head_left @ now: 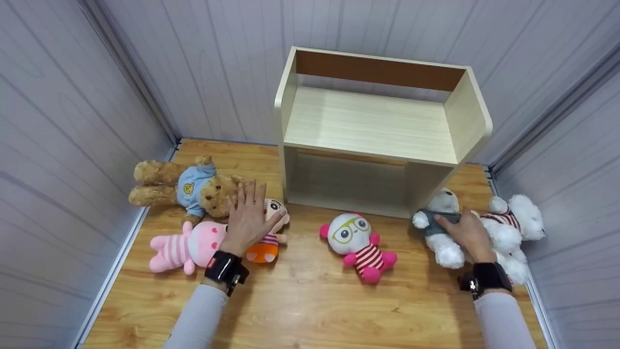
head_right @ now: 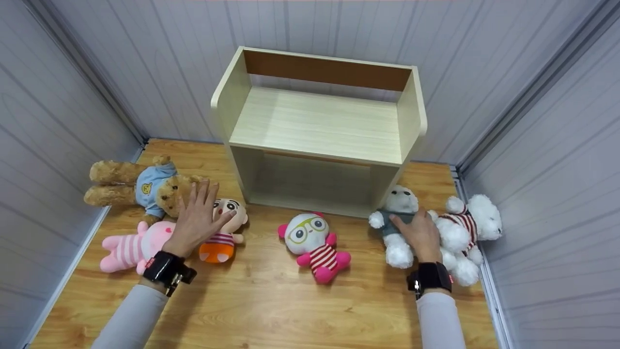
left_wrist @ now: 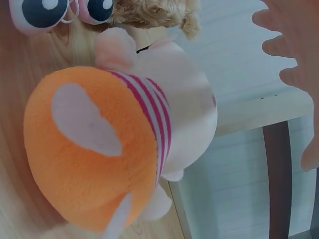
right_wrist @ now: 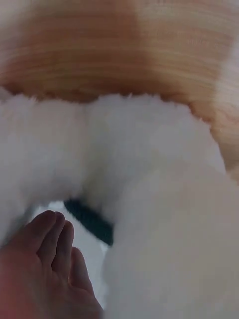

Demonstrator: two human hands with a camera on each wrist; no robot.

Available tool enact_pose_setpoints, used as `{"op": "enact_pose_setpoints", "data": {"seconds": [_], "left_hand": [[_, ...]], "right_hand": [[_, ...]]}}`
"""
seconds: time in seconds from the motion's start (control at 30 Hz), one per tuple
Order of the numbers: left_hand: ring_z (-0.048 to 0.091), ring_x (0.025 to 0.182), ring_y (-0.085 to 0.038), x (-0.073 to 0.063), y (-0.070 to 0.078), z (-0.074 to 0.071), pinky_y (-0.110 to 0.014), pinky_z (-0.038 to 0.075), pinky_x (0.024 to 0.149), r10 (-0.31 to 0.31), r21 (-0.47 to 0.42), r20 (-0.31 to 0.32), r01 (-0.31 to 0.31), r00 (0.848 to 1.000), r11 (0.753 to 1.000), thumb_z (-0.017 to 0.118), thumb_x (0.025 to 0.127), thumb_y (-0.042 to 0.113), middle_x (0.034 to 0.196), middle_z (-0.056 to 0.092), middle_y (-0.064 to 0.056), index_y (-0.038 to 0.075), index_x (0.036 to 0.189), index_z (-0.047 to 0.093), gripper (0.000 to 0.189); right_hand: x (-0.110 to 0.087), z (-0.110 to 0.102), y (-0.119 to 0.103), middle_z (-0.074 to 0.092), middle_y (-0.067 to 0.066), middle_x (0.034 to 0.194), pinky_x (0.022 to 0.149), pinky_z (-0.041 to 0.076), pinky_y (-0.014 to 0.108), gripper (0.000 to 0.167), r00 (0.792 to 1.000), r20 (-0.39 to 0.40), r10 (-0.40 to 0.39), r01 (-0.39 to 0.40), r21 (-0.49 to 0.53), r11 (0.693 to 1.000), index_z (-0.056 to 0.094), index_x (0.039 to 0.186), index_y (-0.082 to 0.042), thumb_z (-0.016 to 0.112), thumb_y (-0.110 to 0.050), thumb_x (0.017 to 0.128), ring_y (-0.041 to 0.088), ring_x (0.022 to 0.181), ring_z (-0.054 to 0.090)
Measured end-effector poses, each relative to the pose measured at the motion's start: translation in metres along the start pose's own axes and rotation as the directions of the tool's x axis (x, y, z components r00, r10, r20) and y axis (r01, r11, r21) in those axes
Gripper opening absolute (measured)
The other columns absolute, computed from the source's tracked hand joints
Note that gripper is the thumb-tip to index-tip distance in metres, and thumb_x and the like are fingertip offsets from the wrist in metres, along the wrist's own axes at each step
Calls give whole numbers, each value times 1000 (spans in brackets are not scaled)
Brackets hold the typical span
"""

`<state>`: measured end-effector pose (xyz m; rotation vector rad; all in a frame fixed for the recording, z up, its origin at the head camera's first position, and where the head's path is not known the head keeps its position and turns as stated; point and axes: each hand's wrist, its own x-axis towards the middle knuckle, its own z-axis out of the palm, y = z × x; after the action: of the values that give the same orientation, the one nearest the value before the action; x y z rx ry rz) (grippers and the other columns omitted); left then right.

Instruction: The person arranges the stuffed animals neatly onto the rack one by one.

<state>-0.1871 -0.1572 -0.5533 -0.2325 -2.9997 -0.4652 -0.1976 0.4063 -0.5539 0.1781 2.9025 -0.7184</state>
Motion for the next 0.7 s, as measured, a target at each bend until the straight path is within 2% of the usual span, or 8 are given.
{"op": "enact_pose_setpoints", "data": {"seconds": [0.07, 0.17, 0.3, 0.4, 0.53, 0.7], "left_hand": [[13, 153, -51, 0, 0, 1, -76, 12, 117, 4, 3, -2, -4, 1000, 1000, 47, 98, 72, 170, 11, -23, 6, 164, 25, 96], [13, 154, -51, 0, 0, 2, -75, 14, 117, 8, 12, -6, -8, 1000, 1000, 45, 97, 74, 170, 12, -22, 5, 164, 24, 99], [13, 154, -50, -1, 0, 4, -75, 13, 117, 7, 19, -5, -7, 1000, 1000, 45, 97, 75, 170, 13, -22, 5, 164, 23, 100], [15, 153, -51, -1, 1, 5, -76, 14, 117, 13, 31, -15, -13, 1000, 999, 47, 97, 73, 170, 14, -24, 4, 163, 26, 98], [19, 152, -52, -2, 3, 8, -77, 17, 115, 24, 32, -52, -22, 998, 999, 52, 97, 70, 169, 18, -25, 4, 162, 31, 95], [18, 152, -52, -3, 6, 11, -78, 17, 114, 23, 7, -58, -23, 998, 1000, 57, 96, 67, 169, 18, -24, 5, 162, 31, 94]], "right_hand": [[2, 6, 3, 50, 50, 128, 95, 45, 68, 104, 1000, -7, -1, 1, -3, 1000, 37, 139, 27, 57, -66, 97, 63, 117, 52], [5, 12, 7, 51, 50, 125, 95, 46, 68, 104, 1000, -9, 9, -9, 19, 1000, 39, 135, 29, 60, -65, 96, 63, 116, 53], [6, 15, 8, 28, 56, 142, 106, 36, 71, 115, 998, 40, 55, -56, 22, 998, 24, 147, 27, 58, -69, 94, 68, 129, 36], [5, 17, 5, 9, 55, 148, 108, 32, 73, 123, 993, 81, 91, -92, 6, 996, 10, 153, 23, 56, -74, 92, 72, 130, 29], [4, 19, 2, 5, 52, 149, 106, 35, 73, 128, 986, 124, 107, -106, -16, 994, 4, 156, 19, 57, -77, 90, 72, 127, 32], [12, 20, 7, -2, 51, 153, 115, 27, 70, 129, 967, 229, 110, -112, -2, 994, -6, 155, 19, 60, -72, 91, 69, 138, 19]]}}
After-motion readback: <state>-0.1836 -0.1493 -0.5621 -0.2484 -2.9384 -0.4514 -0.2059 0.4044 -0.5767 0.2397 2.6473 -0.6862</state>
